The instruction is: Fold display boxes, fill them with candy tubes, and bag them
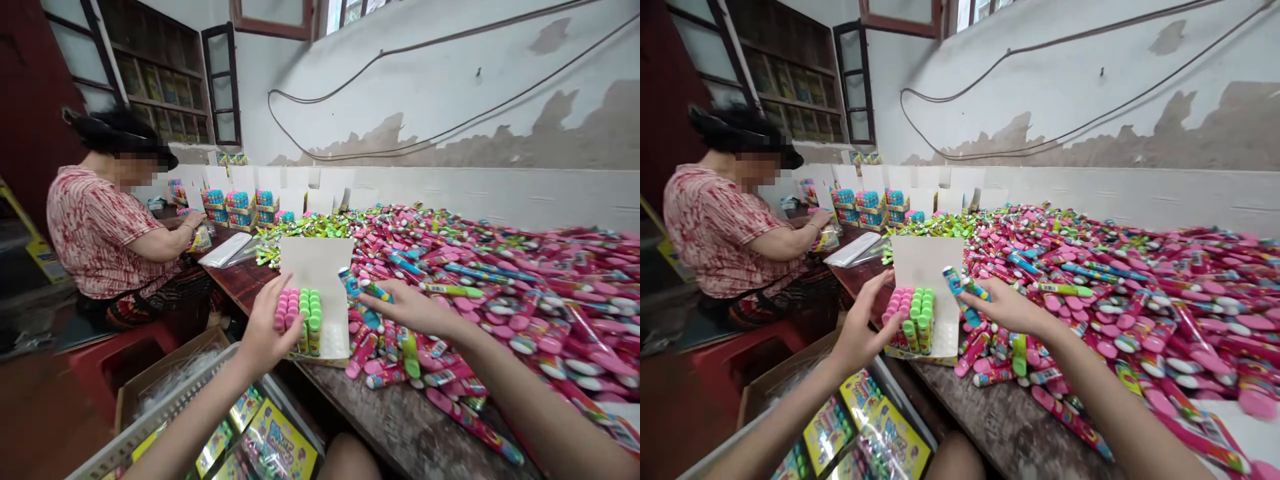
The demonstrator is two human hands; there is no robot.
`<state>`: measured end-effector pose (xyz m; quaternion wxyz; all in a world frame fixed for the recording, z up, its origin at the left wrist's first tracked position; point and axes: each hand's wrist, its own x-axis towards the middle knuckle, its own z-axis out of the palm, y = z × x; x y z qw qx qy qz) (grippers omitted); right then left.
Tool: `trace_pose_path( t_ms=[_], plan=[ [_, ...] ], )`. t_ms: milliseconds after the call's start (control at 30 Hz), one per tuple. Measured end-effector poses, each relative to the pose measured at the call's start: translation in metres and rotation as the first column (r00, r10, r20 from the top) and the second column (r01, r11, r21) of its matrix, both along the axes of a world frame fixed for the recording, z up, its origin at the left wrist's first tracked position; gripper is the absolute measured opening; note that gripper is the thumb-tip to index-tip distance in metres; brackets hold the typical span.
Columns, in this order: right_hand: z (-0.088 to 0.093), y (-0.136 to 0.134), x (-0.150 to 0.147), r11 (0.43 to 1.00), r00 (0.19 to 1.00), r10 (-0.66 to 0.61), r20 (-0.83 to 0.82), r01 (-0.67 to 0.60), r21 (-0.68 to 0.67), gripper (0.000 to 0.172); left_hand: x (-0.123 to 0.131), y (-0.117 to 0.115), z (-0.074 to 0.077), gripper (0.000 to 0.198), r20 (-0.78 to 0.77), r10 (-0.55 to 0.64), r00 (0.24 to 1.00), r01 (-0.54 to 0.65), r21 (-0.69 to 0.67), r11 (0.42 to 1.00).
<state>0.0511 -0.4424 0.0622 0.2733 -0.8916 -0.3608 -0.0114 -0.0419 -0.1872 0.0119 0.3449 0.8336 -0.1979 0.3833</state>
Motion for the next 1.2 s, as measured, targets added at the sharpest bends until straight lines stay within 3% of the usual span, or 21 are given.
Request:
trace_pose_path(
  t_ms=[67, 133, 200, 267, 367, 433, 467, 500, 567, 633, 700, 767, 833, 900, 967, 1100, 1200],
  plan=[
    [0.007, 0.010, -0.022, 0.984, 0.972, 0.179, -0.153, -0.172, 0.055, 0.046, 0.004, -0.015, 0.033, 0.063, -0.115, -0.137, 0.984, 0.151, 0.130, 0.980],
    [0.010, 0.016, -0.035, 0.969, 0.919, 0.249, -0.306, -0.232, 0.089, 0.045, 0.012, -0.026, 0.056, 0.049, -0.286, -0.238, 0.928, 0.299, 0.192, 0.935],
    [0.010, 0.017, -0.040, 0.968, 0.843, 0.252, -0.476, -0.214, 0.135, 0.044, 0.020, -0.029, 0.068, 0.035, -0.467, -0.289, 0.835, 0.424, 0.213, 0.880],
    [0.007, 0.011, -0.040, 0.968, 0.752, 0.231, -0.617, -0.116, 0.221, 0.041, 0.028, -0.024, 0.071, 0.029, -0.601, -0.291, 0.745, 0.494, 0.203, 0.845],
    [0.001, -0.006, -0.036, 0.931, 0.655, 0.213, -0.725, 0.089, 0.354, 0.041, 0.035, -0.013, 0.065, 0.030, -0.729, -0.290, 0.620, 0.449, 0.027, 0.893],
    [-0.004, -0.017, -0.032, 0.919, 0.645, 0.176, -0.743, 0.163, 0.359, 0.042, 0.034, -0.011, 0.057, 0.026, -0.760, -0.377, 0.529, 0.293, -0.254, 0.922],
    [-0.007, -0.022, -0.031, 0.924, 0.661, 0.140, -0.737, 0.181, 0.337, 0.043, 0.031, -0.013, 0.053, 0.021, -0.741, -0.454, 0.494, 0.184, -0.421, 0.888],
    [-0.010, -0.026, -0.029, 0.931, 0.685, 0.093, -0.723, 0.197, 0.307, 0.045, 0.028, -0.016, 0.049, 0.016, -0.694, -0.536, 0.480, 0.068, -0.579, 0.812],
    [-0.015, -0.032, -0.026, 0.937, 0.722, 0.006, -0.692, 0.239, 0.257, 0.049, 0.017, -0.026, 0.041, 0.008, -0.545, -0.675, 0.497, -0.112, -0.812, 0.573],
    [-0.019, -0.036, -0.023, 0.930, 0.744, -0.041, -0.667, 0.273, 0.248, 0.048, 0.005, -0.039, 0.031, 0.008, -0.387, -0.769, 0.509, -0.172, -0.921, 0.350],
    [-0.020, -0.038, -0.023, 0.928, 0.766, -0.043, -0.641, 0.268, 0.258, 0.046, -0.007, -0.051, 0.021, 0.011, -0.264, -0.825, 0.500, -0.156, -0.964, 0.214],
    [-0.018, -0.040, -0.024, 0.944, 0.778, -0.018, -0.628, 0.220, 0.246, 0.046, -0.015, -0.058, 0.014, 0.018, -0.208, -0.849, 0.486, -0.124, -0.978, 0.169],
    [-0.014, -0.042, -0.027, 0.967, 0.779, 0.006, -0.628, 0.155, 0.201, 0.047, -0.017, -0.060, 0.010, 0.034, -0.232, -0.842, 0.487, -0.067, -0.971, 0.229],
    [-0.009, -0.043, -0.031, 0.981, 0.792, -0.010, -0.611, 0.126, 0.146, 0.048, -0.010, -0.057, 0.011, 0.057, -0.305, -0.803, 0.512, 0.041, -0.925, 0.377],
    [-0.005, -0.043, -0.034, 0.986, 0.812, -0.054, -0.581, 0.136, 0.100, 0.050, 0.003, -0.052, 0.015, 0.067, -0.362, -0.741, 0.566, 0.185, -0.820, 0.542],
    [0.000, -0.040, -0.033, 0.994, 0.869, -0.046, -0.493, 0.087, 0.060, 0.048, 0.034, -0.043, 0.028, 0.032, -0.420, -0.599, 0.681, 0.431, -0.432, 0.792],
    [0.000, -0.032, -0.025, 0.998, 0.953, -0.020, -0.301, 0.035, 0.043, 0.043, 0.050, -0.040, 0.035, 0.028, -0.465, -0.390, 0.795, 0.433, -0.016, 0.901]
  ],
)
